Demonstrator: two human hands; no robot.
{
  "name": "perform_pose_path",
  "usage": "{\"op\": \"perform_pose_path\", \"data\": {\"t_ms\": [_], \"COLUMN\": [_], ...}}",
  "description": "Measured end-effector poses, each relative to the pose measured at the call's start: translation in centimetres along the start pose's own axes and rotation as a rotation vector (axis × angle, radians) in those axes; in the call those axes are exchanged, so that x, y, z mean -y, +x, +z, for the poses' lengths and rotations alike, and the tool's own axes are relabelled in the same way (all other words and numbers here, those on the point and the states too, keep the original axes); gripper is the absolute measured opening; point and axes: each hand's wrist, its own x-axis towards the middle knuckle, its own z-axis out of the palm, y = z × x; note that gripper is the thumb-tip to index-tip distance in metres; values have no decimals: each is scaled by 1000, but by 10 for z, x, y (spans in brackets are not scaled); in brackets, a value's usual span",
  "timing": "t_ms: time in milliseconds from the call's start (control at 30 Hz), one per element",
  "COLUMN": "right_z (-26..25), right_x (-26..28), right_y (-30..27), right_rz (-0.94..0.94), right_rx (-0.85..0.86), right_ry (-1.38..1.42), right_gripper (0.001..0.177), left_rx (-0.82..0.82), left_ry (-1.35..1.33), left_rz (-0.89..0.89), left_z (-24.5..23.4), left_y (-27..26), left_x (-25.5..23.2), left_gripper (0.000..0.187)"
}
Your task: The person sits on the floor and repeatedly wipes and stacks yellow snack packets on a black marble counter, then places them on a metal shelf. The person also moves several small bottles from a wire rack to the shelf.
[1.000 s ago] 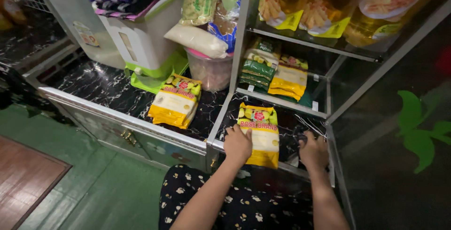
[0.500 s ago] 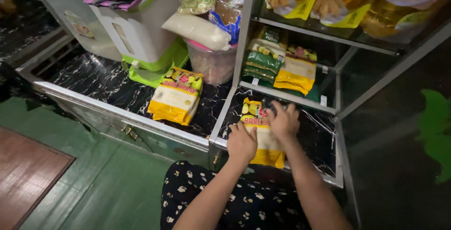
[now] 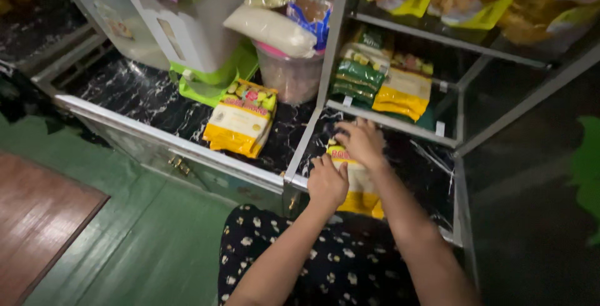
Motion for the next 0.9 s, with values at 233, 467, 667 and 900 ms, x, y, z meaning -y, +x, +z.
{"op": "perform_pose_path", "data": {"t_ms": [233, 467, 667, 900], "right_z": [-6, 6, 17, 8], "right_x": [-68, -40, -14, -10], "right_y": [18, 16, 9, 6], "right_rz": [196, 91, 2, 103], "right_rx": [113, 155, 10, -132], "right_ry": [-2, 67, 42, -91], "right_gripper": [40, 36, 33, 31], "left_rx": [-99, 12, -26, -13], "left_ry": [-23, -6, -18, -13], "left_rz": [39, -12, 12, -10], "left_z": [-1, -1, -1, -4], "left_y": [-7, -4, -7, -6], "left_x": [-1, -4, -2, -4], "left_gripper": [53, 51, 49, 48]}}
